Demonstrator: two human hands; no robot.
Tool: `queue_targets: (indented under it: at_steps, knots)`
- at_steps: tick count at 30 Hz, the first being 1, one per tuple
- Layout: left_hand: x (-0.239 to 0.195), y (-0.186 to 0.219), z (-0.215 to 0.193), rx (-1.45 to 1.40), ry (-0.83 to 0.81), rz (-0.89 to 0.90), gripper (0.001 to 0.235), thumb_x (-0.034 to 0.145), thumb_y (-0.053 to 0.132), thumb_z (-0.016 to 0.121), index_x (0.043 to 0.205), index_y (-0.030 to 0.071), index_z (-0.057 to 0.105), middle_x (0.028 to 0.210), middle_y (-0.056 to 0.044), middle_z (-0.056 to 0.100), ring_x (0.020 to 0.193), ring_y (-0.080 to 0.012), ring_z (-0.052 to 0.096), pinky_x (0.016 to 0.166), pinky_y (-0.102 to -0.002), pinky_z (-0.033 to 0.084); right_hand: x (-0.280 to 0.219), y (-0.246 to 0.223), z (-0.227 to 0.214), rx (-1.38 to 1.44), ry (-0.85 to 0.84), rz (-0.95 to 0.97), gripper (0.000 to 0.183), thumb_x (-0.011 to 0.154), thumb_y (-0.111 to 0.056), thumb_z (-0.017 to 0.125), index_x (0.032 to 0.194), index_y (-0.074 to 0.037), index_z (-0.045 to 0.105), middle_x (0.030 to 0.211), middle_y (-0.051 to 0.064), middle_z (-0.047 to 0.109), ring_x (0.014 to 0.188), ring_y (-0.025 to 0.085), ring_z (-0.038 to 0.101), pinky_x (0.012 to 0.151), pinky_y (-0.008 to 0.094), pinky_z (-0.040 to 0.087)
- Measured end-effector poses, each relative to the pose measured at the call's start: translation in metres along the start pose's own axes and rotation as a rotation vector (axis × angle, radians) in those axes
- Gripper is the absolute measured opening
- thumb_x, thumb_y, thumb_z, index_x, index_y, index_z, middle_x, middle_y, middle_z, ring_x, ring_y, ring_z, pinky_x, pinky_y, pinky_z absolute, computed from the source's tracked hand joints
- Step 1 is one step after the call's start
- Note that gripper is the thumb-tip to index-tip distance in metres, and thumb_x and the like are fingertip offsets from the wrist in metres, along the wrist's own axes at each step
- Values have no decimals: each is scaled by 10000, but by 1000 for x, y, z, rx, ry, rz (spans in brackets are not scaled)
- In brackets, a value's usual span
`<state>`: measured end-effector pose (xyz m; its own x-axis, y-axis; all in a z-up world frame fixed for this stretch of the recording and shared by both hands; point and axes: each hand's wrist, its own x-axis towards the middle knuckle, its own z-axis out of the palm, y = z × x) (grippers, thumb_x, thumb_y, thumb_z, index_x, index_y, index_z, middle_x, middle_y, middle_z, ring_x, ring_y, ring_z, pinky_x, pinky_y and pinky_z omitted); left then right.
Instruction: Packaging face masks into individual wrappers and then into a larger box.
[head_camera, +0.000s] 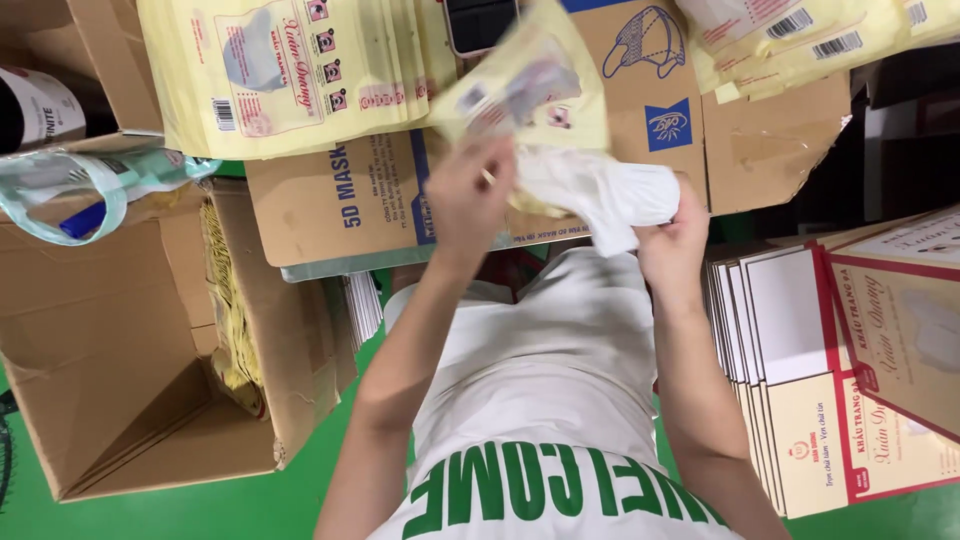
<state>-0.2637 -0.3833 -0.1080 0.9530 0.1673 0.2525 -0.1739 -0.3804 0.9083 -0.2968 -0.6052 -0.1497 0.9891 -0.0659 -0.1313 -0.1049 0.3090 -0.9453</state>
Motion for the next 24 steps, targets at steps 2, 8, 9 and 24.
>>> queue_targets:
  at_steps: [2,8,9,24]
  knots:
    - [-14,7,8,90,-81,175,164,908,98,758,1069,72,739,1004,-68,746,802,-240,742,696,-344,593,-3,-15,13,-576,94,-250,437,973,64,706,1379,51,545,1262,153,674,1122,186,659,949,310,549]
    - [18,111,-45,290,-308,555,312,811,194,786,1079,40,741,1048,-115,740,940,-310,692,891,-393,500,-22,-70,9,-690,16,-323,415,963,-1,810,1277,0,539,1133,133,724,1013,203,726,890,313,603]
    - [19,110,-50,286,-315,545,312,811,194,786,1079,40,741,1048,-115,740,940,-310,692,891,-393,500,-23,-88,17,-693,18,-311,415,963,-1,810,1277,0,539,1133,133,724,1013,203,726,890,313,603]
    - [13,70,-70,143,-676,327,246,829,302,814,974,106,779,800,-59,727,762,-263,681,841,-393,471,-4,-76,-3,34,-756,61,380,1085,-193,679,1382,-76,473,1510,179,574,1418,273,580,1200,379,482]
